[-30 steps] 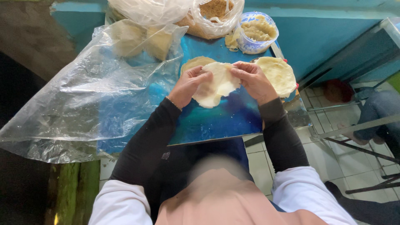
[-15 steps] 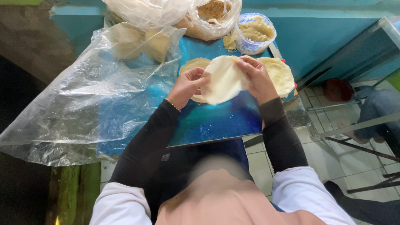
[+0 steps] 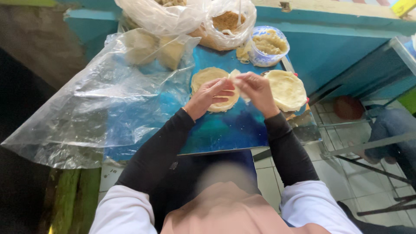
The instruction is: The person stretches thin pieces of dough by hand and lays them over round dough bases on a blue metal table, building up layers on each base, then cuts the stacked dough into pieces with a knife.
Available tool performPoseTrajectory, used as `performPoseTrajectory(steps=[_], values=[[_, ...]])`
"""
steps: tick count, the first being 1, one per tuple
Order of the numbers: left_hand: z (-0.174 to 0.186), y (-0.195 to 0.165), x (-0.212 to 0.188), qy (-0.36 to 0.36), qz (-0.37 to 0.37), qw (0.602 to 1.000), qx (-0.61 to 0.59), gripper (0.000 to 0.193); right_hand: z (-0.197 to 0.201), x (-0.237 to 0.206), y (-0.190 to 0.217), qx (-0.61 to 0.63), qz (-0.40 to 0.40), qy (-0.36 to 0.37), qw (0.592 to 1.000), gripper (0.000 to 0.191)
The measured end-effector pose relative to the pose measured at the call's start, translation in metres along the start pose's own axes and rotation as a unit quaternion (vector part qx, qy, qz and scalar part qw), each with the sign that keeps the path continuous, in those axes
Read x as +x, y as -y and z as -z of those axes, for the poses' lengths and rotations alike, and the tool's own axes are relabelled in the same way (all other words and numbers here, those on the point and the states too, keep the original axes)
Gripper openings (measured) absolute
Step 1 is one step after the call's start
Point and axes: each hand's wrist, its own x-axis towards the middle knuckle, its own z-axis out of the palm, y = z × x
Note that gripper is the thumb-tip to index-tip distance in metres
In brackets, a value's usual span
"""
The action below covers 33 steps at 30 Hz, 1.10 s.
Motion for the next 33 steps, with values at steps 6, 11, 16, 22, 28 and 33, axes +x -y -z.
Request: performPoseTrajectory(steps=[6,11,16,22,28,33], values=[[0.004,-0.008,-0.004,-0.017,-0.028,0.994,0.102,0.027,0.002,0.001,0.015,0.05,-0.025,-0.003,0.998,0.016],[0.012,-0.001,-0.002,0.009,-0.037,0.996,0.077,0.024,0.012,0.004,0.044,0.007,0.021,0.112,0.993,0.05],[0.011,0.001,-0.005,-0.023,-0.123,0.978,0.164,0.024,-0.013,-0.001,0.043,-0.014,-0.052,0.178,0.983,0.063],[0.002,-0.011,-0.017,-0.045,-0.141,0.95,0.276,0.025,-0.004,-0.004,0.017,0.002,0.047,0.17,0.984,0.021],[-0.007,-0.021,-0.02,-0.071,-0.161,0.947,0.269,0.016,0.006,-0.007,0.01,0.167,-0.141,0.137,0.966,0.015],[-0.009,-0.023,-0.02,-0.094,-0.163,0.94,0.283,0.016,0.002,-0.002,0.032,0.12,-0.133,0.134,0.975,0.016]])
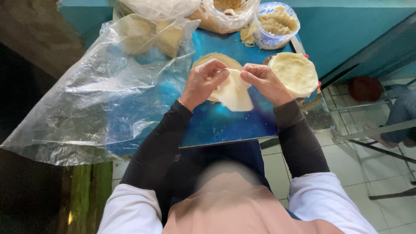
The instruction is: The person stretches thin pieces of dough by hand and lays them over round dough bases on a blue metal table, building up layers on each base, then cuts the stacked dough into pieces with a knife.
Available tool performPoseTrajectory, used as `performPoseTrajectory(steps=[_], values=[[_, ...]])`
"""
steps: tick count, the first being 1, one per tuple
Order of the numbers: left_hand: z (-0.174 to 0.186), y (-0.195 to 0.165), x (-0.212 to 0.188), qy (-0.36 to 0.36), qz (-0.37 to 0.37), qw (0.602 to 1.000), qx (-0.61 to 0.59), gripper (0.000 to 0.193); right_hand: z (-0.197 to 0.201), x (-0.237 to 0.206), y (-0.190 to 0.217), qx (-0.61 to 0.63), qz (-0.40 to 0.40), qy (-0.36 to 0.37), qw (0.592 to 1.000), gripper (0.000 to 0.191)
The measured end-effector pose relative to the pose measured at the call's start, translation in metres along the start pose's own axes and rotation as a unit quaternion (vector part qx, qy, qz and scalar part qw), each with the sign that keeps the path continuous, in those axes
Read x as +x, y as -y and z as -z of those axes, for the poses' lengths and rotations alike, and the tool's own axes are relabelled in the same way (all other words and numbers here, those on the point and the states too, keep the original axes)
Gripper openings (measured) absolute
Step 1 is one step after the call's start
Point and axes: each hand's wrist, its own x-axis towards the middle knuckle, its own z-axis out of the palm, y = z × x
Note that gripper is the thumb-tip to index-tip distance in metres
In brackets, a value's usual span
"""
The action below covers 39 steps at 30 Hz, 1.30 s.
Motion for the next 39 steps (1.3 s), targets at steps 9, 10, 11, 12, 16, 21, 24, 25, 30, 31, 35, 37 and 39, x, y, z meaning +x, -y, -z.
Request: performPoseTrajectory(steps=[9,10,11,12,16,21,24,25,30,31,35,37,39], values=[[0.003,-0.008,-0.004,-0.038,-0.161,0.972,0.165,0.013,-0.016,0.003,-0.001,-0.182,0.149,-0.005,0.972,0.03],[0.003,-0.009,-0.004,-0.041,-0.16,0.973,0.161,0.014,-0.015,0.002,-0.002,-0.182,0.135,-0.012,0.974,0.021],[0.004,-0.009,-0.004,-0.043,-0.157,0.974,0.156,0.014,-0.013,0.001,-0.003,-0.171,0.127,-0.02,0.977,0.022],[0.004,-0.009,-0.004,-0.047,-0.155,0.975,0.152,0.015,-0.013,0.001,-0.003,-0.161,0.121,-0.028,0.979,0.023],[0.002,-0.004,-0.003,-0.036,-0.142,0.987,0.067,0.017,-0.017,0.002,0.002,-0.181,0.182,-0.005,0.966,0.054],[0.001,0.006,-0.001,-0.026,-0.056,0.997,0.04,0.022,-0.02,0.004,-0.002,-0.174,0.143,0.004,0.974,0.024],[0.006,0.013,0.003,0.043,0.04,0.986,-0.156,0.02,-0.008,-0.001,-0.01,-0.055,0.065,-0.013,0.996,0.016],[0.008,0.015,0.002,0.055,0.061,0.98,-0.181,0.019,-0.005,-0.001,-0.013,-0.006,0.034,-0.026,0.999,0.018],[0.015,0.02,0.004,0.115,0.15,0.955,-0.228,0.018,0.007,0.001,-0.022,0.106,-0.008,-0.049,0.993,0.02],[0.015,0.02,0.003,0.116,0.158,0.951,-0.24,0.018,0.008,0.003,-0.022,0.153,-0.017,-0.044,0.987,0.02],[0.015,0.021,0.005,0.11,0.184,0.941,-0.26,0.018,0.01,0.005,-0.023,0.164,-0.024,-0.042,0.985,0.019],[0.015,0.02,0.006,0.097,0.192,0.943,-0.255,0.017,0.01,0.005,-0.023,0.175,-0.026,-0.04,0.983,0.019],[0.015,0.021,0.005,0.08,0.197,0.946,-0.247,0.016,0.011,0.006,-0.024,0.178,-0.034,-0.05,0.982,0.019]])
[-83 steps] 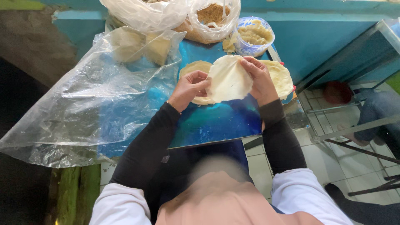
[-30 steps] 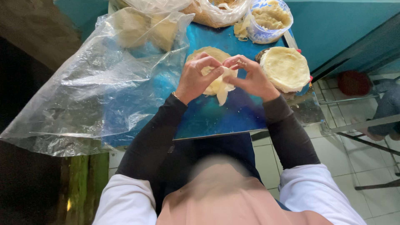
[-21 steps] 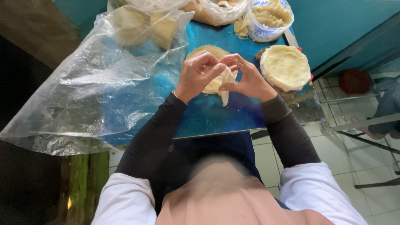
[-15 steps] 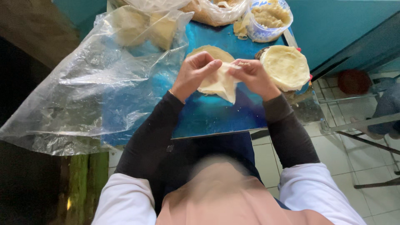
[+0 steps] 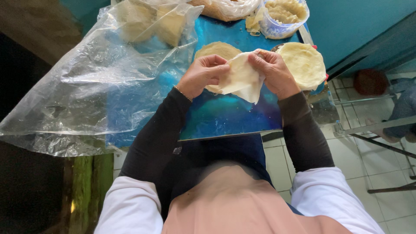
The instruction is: The person stretches thin pieces of dough by hand and lays them over round dough bases on a blue metal table, building up layers on each base, then cuts the stacked dough into pieces with a knife.
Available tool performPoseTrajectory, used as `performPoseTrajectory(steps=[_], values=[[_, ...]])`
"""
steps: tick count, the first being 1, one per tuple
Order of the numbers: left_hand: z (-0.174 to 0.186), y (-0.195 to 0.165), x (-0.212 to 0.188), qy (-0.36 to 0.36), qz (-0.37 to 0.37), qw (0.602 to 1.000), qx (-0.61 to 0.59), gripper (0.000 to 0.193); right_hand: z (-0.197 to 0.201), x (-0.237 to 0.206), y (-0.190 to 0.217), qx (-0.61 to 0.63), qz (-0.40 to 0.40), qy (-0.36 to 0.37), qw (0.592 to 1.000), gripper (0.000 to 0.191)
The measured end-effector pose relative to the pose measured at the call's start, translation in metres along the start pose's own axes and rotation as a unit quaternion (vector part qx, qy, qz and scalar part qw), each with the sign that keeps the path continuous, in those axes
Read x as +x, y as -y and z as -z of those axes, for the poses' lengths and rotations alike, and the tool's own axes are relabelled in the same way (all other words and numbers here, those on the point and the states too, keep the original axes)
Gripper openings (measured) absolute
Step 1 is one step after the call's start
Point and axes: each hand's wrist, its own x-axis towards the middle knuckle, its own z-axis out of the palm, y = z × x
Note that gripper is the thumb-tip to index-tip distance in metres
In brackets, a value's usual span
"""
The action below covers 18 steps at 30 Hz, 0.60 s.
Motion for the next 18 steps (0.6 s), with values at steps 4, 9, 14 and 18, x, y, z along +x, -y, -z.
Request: performPoseTrajectory(steps=[4,9,14,18], values=[[-0.0012,0.0003,-0.0006,0.003,-0.02,0.999,0.031,0.016,0.0009,0.0014,-0.0007,-0.002,-0.002,-0.008,1.0,0.018],[-0.003,-0.0002,0.0001,-0.015,-0.009,1.0,0.015,0.016,-0.0006,0.0012,-0.0018,-0.035,0.008,-0.02,0.999,0.018],[-0.0059,0.0017,0.0008,-0.032,-0.018,0.998,0.051,0.016,-0.003,-0.0002,-0.0016,-0.058,0.015,-0.017,0.998,0.018],[-0.008,0.005,0.002,-0.046,-0.037,0.993,0.099,0.016,-0.0052,-0.0013,-0.0005,-0.063,0.015,-0.009,0.998,0.018]])
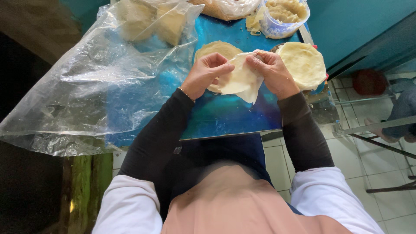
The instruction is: The person stretches thin pieces of dough by hand and lays them over round dough bases on a blue metal table, building up layers on each base, then cuts the stacked dough into pieces with a knife.
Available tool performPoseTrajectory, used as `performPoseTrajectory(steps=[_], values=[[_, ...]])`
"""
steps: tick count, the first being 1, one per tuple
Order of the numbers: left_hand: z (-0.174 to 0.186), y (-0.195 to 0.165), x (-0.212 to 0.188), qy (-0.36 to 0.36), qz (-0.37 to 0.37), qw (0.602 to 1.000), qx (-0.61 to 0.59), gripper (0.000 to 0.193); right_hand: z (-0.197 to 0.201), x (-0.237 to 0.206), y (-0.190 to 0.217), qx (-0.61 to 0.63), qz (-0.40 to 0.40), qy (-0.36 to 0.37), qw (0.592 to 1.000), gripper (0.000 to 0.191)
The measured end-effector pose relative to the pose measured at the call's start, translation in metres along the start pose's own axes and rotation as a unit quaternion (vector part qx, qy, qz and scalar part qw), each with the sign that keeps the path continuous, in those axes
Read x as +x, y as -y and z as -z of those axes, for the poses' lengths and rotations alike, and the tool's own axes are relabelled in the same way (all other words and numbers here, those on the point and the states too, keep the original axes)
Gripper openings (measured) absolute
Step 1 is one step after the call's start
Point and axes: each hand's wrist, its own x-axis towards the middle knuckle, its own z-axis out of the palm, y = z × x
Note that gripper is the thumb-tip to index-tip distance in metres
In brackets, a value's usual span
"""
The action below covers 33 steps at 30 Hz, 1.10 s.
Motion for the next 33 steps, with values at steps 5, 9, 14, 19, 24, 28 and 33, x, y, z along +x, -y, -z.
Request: performPoseTrajectory(steps=[5,9,14,19,24,28,33], values=[[0.001,0.004,0.002,-0.016,-0.027,0.999,0.01,0.014,-0.004,-0.001,0.003,-0.01,-0.001,-0.001,1.0,0.018],[0.001,0.009,0.004,-0.013,-0.073,0.997,-0.014,0.01,-0.007,-0.003,0.006,-0.027,-0.002,0.001,1.0,0.018],[0.001,0.015,0.006,-0.014,-0.105,0.994,0.003,0.008,-0.009,-0.005,0.01,-0.039,0.003,0.003,0.999,0.018],[0.0,0.02,0.009,-0.028,-0.124,0.991,0.031,0.008,-0.01,-0.004,0.01,-0.066,0.017,0.004,0.998,0.019],[-0.002,0.02,0.009,-0.054,-0.145,0.983,0.101,0.009,-0.009,-0.004,0.009,-0.063,0.026,0.007,0.998,0.019],[-0.004,0.018,0.008,-0.057,-0.142,0.985,0.085,0.011,-0.01,-0.005,0.011,-0.056,0.024,0.008,0.998,0.019],[-0.002,0.014,0.007,-0.085,-0.161,0.962,0.202,0.017,-0.011,-0.006,0.013,-0.07,0.028,0.003,0.997,0.02]])
